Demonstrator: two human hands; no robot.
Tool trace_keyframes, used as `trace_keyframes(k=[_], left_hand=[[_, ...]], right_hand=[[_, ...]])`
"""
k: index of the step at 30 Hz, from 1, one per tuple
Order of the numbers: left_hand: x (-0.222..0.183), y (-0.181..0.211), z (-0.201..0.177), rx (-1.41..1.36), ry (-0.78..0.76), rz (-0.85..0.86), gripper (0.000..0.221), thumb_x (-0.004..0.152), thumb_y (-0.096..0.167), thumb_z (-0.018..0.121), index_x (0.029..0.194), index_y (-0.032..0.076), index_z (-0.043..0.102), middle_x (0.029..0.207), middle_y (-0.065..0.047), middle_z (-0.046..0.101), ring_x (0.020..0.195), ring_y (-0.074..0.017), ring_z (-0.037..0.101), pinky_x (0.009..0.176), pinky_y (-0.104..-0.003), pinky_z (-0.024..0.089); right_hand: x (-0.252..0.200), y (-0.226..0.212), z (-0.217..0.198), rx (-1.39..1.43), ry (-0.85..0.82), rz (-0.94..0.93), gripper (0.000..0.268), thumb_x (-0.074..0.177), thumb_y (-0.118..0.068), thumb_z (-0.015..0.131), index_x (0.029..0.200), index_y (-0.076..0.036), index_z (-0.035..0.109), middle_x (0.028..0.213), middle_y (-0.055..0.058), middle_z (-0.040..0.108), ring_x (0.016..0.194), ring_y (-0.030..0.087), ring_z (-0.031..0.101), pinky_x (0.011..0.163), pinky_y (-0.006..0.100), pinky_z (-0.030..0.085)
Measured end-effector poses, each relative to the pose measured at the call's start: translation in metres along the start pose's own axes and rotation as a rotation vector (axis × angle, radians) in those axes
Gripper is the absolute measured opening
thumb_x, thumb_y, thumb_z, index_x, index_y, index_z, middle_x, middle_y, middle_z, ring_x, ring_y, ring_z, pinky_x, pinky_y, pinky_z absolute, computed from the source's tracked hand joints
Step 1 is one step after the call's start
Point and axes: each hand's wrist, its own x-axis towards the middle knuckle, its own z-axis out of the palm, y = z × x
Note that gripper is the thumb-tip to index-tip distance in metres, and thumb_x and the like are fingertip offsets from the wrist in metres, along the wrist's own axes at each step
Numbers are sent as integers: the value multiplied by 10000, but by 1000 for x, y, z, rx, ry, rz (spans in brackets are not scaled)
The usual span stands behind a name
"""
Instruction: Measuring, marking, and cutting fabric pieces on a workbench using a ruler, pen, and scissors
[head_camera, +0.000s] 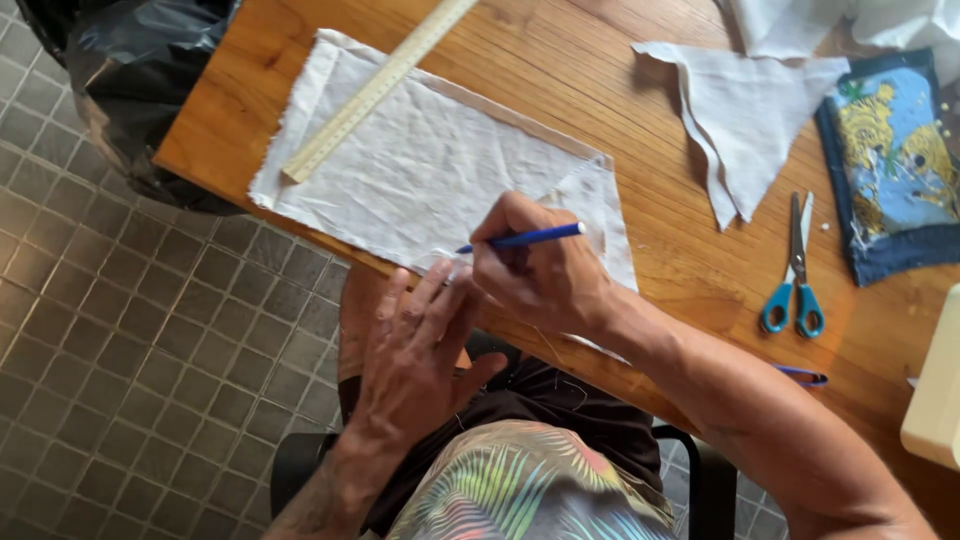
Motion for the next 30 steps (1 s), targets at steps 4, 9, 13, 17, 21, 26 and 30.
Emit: trace_keyframes(k=[4, 9, 13, 17, 21, 26, 30], left_hand=[[2, -3, -6, -49, -53, -47, 837, 1166, 657, 640, 1786, 108, 518, 1872, -71, 415, 1759, -340, 380, 1444, -667, 329], [4, -8, -8, 2, 41, 18, 649, 1247, 588, 535, 1656, 117, 715, 1786, -67, 574, 1694, -282, 476, 1392, -552, 351], [4, -11, -8, -11, 56, 20, 632, 1248, 586, 557, 1633, 117, 736, 1773, -60, 591, 1673, -275, 513, 1395, -536, 351], [4, -15, -4, 19, 71, 43, 616, 1253, 586, 560, 1600, 121, 769, 1752, -57, 619, 1654, -268, 539, 1391, -523, 352], [2, -14, -2, 17, 74, 23, 606, 1238, 605, 608, 1607, 152, 770, 1752, -27, 619, 1658, -237, 523, 1385, -514, 353], [3, -13, -1, 47, 61, 29, 628, 1244, 621, 574, 1648, 164, 724, 1751, -21, 627, 1655, -241, 535, 1381, -518, 354], [15, -10, -11, 71, 128, 38, 645, 1252, 618, 491, 1632, 140, 698, 1656, -4, 724, 1594, -234, 602, 1339, -500, 426]], right_hand=[[-2, 15, 12, 17, -24, -36, 69, 1046, -110, 718, 1011, -117, 659, 729, 2, 682, 555, 140, 558, 522, 352, 432], [-10, 23, 19, -80, 14, 11, 71, 1043, -76, 741, 1078, -81, 679, 861, 34, 730, 561, 151, 532, 550, 343, 446], [-12, 26, 20, -42, 2, 15, 88, 1056, -63, 740, 1091, -72, 660, 891, 43, 730, 582, 133, 531, 553, 322, 434], [-10, 23, 21, -98, 11, -63, 75, 1044, -55, 727, 1095, -57, 672, 974, 95, 789, 660, 188, 652, 608, 341, 495], [-12, 25, 22, -92, 5, -46, 85, 1046, -63, 730, 1102, -61, 666, 947, 93, 778, 672, 199, 656, 620, 348, 501], [-9, 19, 21, -23, 66, -73, 59, 1048, -11, 713, 1073, -22, 661, 967, 132, 777, 662, 173, 648, 584, 325, 477], [-7, 14, 11, 254, 344, 78, 155, 1123, 60, 613, 1035, -53, 553, 856, 109, 646, 657, 128, 513, 598, 297, 383]])
